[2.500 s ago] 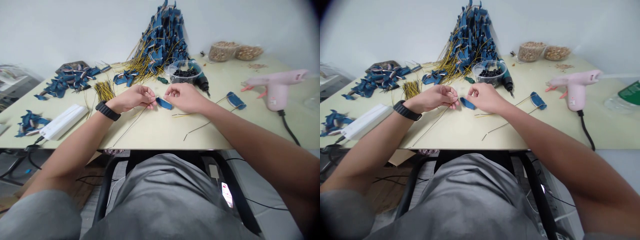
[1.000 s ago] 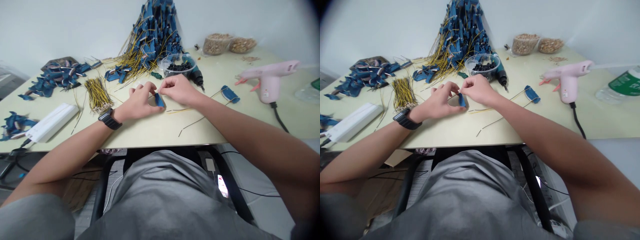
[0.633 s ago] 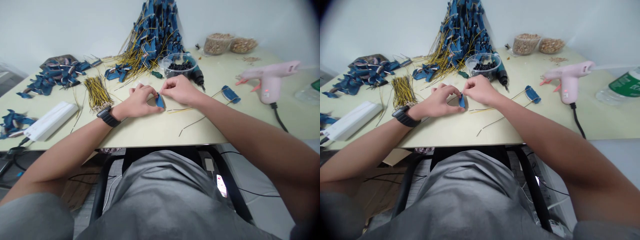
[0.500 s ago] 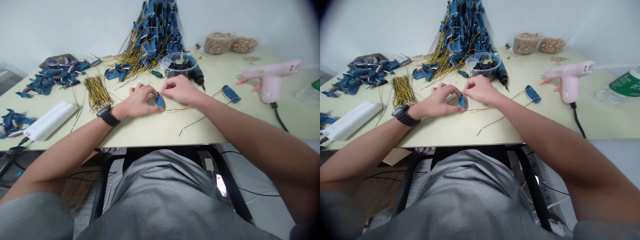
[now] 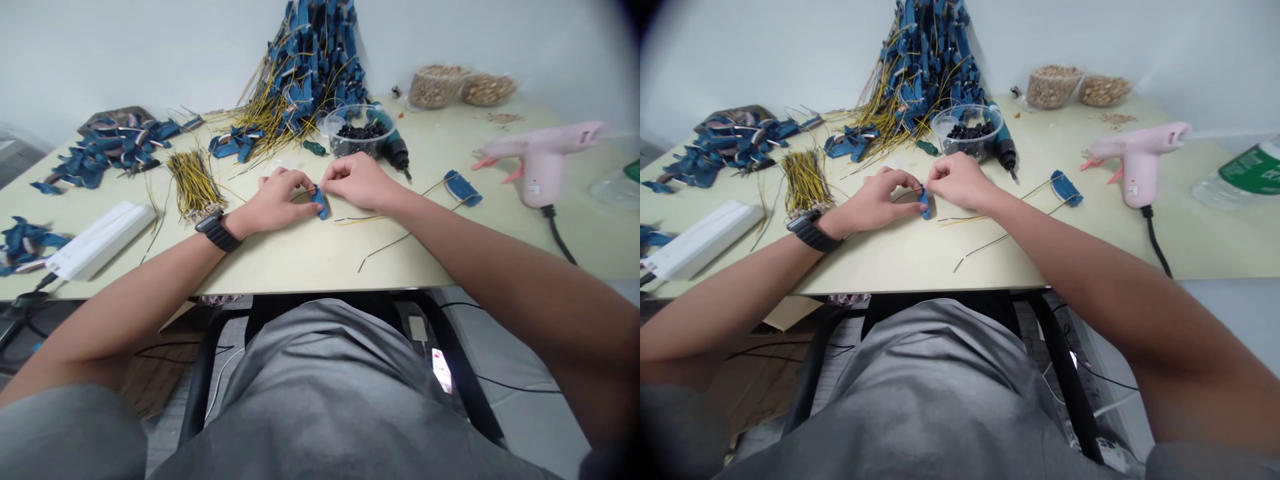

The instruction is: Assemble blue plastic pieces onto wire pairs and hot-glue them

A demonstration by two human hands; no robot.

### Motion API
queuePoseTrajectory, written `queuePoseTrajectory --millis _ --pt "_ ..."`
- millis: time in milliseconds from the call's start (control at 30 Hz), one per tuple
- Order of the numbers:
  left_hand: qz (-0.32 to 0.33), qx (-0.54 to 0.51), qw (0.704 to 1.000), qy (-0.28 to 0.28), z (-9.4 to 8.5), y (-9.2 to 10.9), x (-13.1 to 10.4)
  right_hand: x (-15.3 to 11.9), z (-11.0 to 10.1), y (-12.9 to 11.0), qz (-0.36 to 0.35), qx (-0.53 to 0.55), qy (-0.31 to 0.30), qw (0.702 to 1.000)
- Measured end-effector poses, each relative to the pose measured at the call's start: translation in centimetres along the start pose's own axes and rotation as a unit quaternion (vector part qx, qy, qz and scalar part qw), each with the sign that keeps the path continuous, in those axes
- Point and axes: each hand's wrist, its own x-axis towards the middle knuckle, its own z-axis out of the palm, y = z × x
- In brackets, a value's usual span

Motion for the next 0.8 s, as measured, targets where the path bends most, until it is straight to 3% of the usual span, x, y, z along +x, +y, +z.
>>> queuePoseTrajectory --millis 333,567,800 --pt "0.018 -0.015 1.000 0.006 -0.1 -0.5 0.1 0.1 0.1 0.5 -0.012 0.007 -0.001 1.000" --pt "0.054 0.057 0.997 0.013 -0.8 0.1 0.0 0.2 -0.2 0.6 -0.024 0.005 -0.008 1.000" --pt "0.075 0.071 0.994 0.019 -1.0 0.4 -0.2 -0.2 -0.5 -0.2 -0.058 -0.065 0.001 0.996"
